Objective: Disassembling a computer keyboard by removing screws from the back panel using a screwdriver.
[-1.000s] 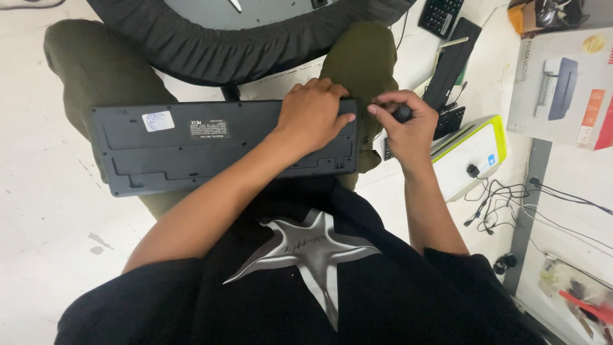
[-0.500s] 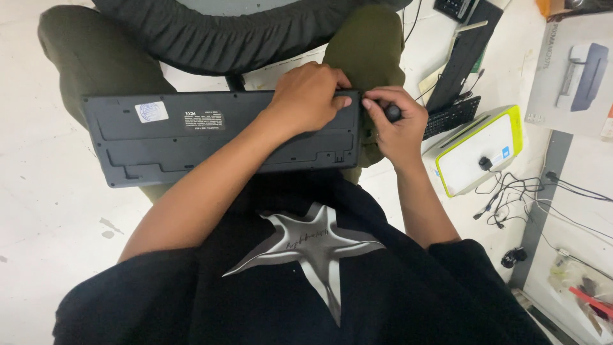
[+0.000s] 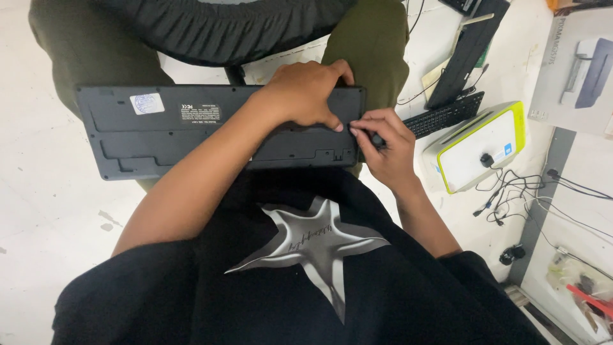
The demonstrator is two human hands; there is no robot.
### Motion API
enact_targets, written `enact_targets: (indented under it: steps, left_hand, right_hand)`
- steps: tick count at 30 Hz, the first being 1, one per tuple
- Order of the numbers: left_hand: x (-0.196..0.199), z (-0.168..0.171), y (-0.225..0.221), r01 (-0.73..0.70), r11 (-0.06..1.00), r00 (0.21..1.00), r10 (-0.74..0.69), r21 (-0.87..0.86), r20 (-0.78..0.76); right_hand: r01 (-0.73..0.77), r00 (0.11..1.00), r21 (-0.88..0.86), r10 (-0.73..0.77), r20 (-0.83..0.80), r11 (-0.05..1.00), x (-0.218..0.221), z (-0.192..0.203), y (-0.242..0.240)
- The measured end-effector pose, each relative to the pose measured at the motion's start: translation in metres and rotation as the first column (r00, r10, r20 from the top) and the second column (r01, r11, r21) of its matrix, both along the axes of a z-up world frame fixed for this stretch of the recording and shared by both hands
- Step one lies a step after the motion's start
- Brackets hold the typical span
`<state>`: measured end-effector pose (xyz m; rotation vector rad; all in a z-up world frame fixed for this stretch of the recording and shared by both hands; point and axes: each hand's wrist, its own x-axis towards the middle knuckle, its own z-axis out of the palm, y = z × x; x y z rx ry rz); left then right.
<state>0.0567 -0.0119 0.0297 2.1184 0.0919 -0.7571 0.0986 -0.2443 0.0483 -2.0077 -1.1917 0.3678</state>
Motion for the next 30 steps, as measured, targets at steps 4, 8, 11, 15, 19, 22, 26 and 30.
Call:
enact_targets:
  steps: [4, 8, 11, 15, 19, 22, 26, 30]
  left_hand:
    - [0.001, -0.002, -0.003, 0.013, 1.0, 1.0, -0.013, 0.019, -0.002]
    - [0.001, -0.002, -0.003, 0.012, 1.0, 1.0, -0.012, -0.001, -0.007]
    - [0.0, -0.008, -0.004, 0.008, 1.0, 1.0, -0.008, -0.003, 0.013]
    - [0.0, -0.01, -0.002, 0.005, 1.0, 1.0, -0.005, -0.013, 0.008]
    - [-0.001, -0.005, 0.0, 0.01, 1.0, 1.0, -0.01, -0.028, 0.004]
    - [0.0, -0.008, -0.001, 0.004, 0.999, 1.0, -0.004, -0.033, 0.016]
    - [0.0, -0.011, -0.002, 0.005, 1.0, 1.0, -0.005, -0.021, 0.021]
    - [0.0, -0.006, -0.001, 0.01, 1.0, 1.0, -0.01, -0.016, 0.008]
  right_hand:
    - [0.005, 1.0, -0.029, -0.005, 0.002, 1.0, -0.005, 0.004, 0.0]
    - [0.029, 0.999, -0.056, -0.03, -0.024, 0.998, -0.005, 0.002, -0.002]
    - [0.019, 1.0, -0.044, -0.019, -0.004, 0.999, -0.007, 0.003, -0.001]
    - [0.032, 0.998, -0.002, -0.032, 0.047, 0.999, -0.012, 0.001, 0.001]
    - [0.084, 0.996, -0.007, -0.084, 0.012, 0.996, -0.015, 0.0, 0.0]
    - [0.06, 0.997, 0.004, -0.06, 0.046, 0.998, -0.015, 0.0, -0.001]
    - [0.068, 0.996, 0.013, -0.069, 0.05, 0.998, -0.018, -0.002, -0.005]
    - [0.145, 0.989, -0.022, -0.144, 0.018, 0.989, -0.02, 0.0, -0.002]
